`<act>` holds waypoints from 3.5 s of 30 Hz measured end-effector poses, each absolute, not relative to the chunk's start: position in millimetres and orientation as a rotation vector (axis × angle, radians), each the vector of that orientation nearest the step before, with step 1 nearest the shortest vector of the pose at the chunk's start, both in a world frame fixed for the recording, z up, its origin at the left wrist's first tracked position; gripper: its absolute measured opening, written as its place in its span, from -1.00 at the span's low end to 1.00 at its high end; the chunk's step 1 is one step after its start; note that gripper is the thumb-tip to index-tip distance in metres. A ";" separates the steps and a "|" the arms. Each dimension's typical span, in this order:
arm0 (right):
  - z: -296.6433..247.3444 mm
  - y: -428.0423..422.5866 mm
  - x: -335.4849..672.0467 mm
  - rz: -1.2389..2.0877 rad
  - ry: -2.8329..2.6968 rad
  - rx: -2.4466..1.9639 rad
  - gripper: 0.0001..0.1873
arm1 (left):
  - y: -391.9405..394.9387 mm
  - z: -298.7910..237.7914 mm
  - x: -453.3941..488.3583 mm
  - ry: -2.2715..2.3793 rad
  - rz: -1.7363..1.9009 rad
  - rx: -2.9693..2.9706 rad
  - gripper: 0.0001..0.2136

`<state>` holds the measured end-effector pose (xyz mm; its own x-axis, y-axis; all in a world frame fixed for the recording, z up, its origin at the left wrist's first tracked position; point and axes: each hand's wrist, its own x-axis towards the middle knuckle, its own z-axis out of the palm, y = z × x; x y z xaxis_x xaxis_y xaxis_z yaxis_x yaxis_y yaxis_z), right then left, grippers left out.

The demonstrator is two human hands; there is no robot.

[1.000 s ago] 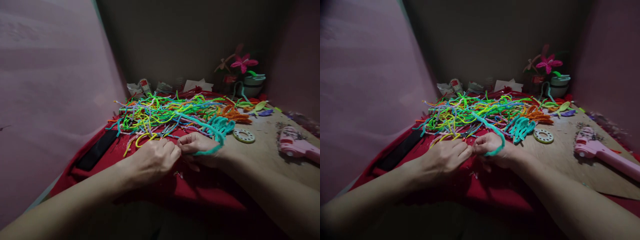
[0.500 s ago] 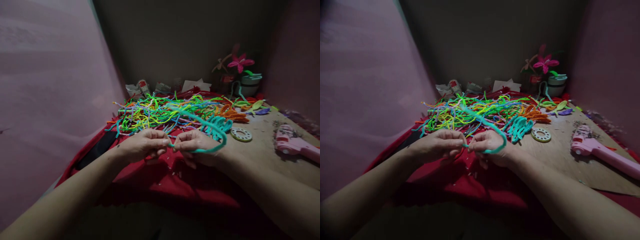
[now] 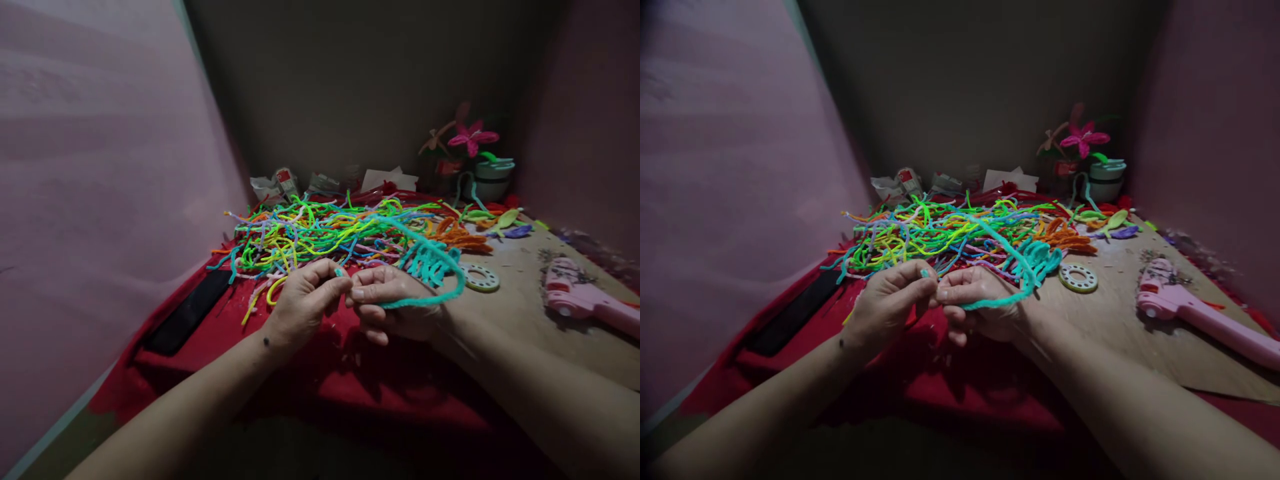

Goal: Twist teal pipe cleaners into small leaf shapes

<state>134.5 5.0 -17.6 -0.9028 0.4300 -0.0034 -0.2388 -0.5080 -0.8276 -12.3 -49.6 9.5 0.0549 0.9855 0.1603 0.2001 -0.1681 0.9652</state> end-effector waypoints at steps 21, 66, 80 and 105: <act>-20.5 -0.2 122.9 1.718 -1.543 -0.690 -0.81 | -1.5 8.2 -21.2 1.469 1.426 1.294 -0.75; -24.5 7.6 129.6 2.293 -1.186 -0.497 -0.88 | 13.1 36.3 -40.6 1.066 1.517 0.959 -0.94; -26.6 14.6 131.0 2.366 -1.203 -0.492 -0.89 | 47.5 44.2 -100.0 0.969 1.863 0.810 -0.82; -10.9 27.4 135.0 1.786 -0.729 -0.477 -0.85 | -8.8 11.9 10.0 1.218 1.031 1.508 -0.87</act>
<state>135.0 27.4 -10.9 -0.3238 0.9455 0.0329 -0.6983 -0.2154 -0.6826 10.0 -8.8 11.9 0.1624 0.9848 0.0613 0.2232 -0.0972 0.9699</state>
